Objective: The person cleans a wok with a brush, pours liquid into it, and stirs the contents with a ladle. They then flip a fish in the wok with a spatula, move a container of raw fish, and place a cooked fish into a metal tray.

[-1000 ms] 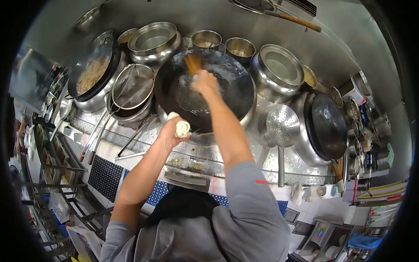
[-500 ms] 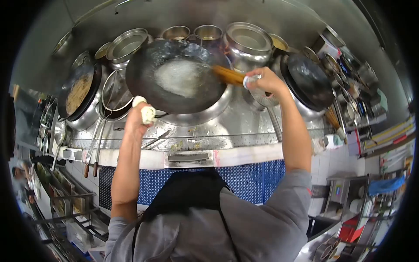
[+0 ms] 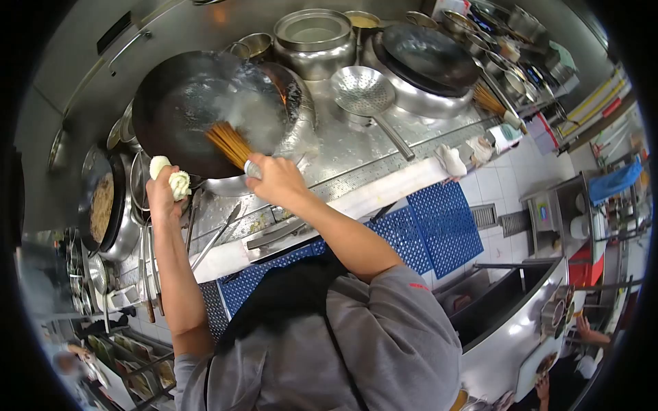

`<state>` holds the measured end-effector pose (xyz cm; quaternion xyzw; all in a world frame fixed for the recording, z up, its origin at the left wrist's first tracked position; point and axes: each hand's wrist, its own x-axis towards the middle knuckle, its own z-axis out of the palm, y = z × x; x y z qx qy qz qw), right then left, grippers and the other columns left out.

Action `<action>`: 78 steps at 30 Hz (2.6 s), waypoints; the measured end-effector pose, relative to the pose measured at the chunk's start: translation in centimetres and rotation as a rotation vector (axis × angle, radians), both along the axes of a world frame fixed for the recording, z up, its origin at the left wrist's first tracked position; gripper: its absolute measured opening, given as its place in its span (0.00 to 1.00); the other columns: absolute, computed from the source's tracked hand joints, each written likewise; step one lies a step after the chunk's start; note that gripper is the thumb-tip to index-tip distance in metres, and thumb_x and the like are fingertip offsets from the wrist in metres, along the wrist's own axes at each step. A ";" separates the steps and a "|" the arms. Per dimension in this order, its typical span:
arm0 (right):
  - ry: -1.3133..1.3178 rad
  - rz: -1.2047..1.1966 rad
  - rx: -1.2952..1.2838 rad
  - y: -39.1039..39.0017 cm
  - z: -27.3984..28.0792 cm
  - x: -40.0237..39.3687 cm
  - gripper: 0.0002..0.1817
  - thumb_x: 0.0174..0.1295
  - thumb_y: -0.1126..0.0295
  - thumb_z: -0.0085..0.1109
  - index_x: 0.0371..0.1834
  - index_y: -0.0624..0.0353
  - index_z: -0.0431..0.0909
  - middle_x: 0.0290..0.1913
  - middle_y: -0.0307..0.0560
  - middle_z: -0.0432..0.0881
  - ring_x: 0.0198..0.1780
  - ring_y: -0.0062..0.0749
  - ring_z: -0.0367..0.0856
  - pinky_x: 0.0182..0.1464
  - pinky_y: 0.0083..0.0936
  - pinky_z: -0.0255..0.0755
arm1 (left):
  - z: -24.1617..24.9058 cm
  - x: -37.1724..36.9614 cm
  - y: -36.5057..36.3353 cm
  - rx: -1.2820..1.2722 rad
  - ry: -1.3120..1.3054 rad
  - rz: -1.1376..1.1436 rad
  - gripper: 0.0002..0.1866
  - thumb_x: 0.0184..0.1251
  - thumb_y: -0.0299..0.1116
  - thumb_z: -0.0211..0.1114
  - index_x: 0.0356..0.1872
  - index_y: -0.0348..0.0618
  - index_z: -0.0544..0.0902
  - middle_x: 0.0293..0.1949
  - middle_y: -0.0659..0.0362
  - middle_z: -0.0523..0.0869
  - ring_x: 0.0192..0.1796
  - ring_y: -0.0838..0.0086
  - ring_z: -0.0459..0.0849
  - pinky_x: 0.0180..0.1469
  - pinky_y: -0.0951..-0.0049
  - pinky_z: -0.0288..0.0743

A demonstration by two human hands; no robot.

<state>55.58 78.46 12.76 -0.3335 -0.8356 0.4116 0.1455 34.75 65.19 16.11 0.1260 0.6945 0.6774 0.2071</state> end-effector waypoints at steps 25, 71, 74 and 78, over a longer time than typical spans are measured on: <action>0.292 -0.051 -0.259 -4.3 0.6 0.8 0.34 0.51 0.65 0.71 0.64 0.63 0.74 0.35 0.56 0.86 0.30 0.36 0.84 0.37 0.31 0.76 | -8.8 4.4 -6.0 0.054 0.675 -0.051 0.28 0.51 0.22 0.65 0.57 0.29 0.71 0.43 0.53 0.79 0.42 0.70 0.80 0.50 0.70 0.75; -0.020 0.457 0.310 10.8 -5.2 -18.8 0.25 0.52 0.53 0.71 0.51 0.51 0.83 0.46 0.63 0.85 0.52 0.59 0.83 0.58 0.47 0.74 | -11.7 2.0 7.5 0.202 -0.682 0.077 0.12 0.59 0.41 0.67 0.39 0.47 0.79 0.29 0.61 0.85 0.26 0.73 0.85 0.23 0.70 0.77; -0.375 0.370 0.731 18.9 -2.1 -17.3 0.25 0.50 0.49 0.71 0.47 0.51 0.84 0.39 0.58 0.87 0.44 0.50 0.87 0.50 0.41 0.79 | -12.0 1.8 7.2 0.174 -0.708 0.030 0.13 0.60 0.42 0.68 0.38 0.47 0.80 0.29 0.61 0.86 0.27 0.73 0.85 0.24 0.71 0.77; -0.119 -0.473 0.914 24.4 1.2 -19.9 0.22 0.64 0.55 0.58 0.52 0.61 0.75 0.34 0.63 0.86 0.37 0.55 0.87 0.40 0.47 0.80 | -10.8 1.7 6.6 0.121 -0.707 -0.021 0.14 0.60 0.44 0.68 0.38 0.47 0.81 0.30 0.61 0.86 0.29 0.72 0.85 0.27 0.71 0.78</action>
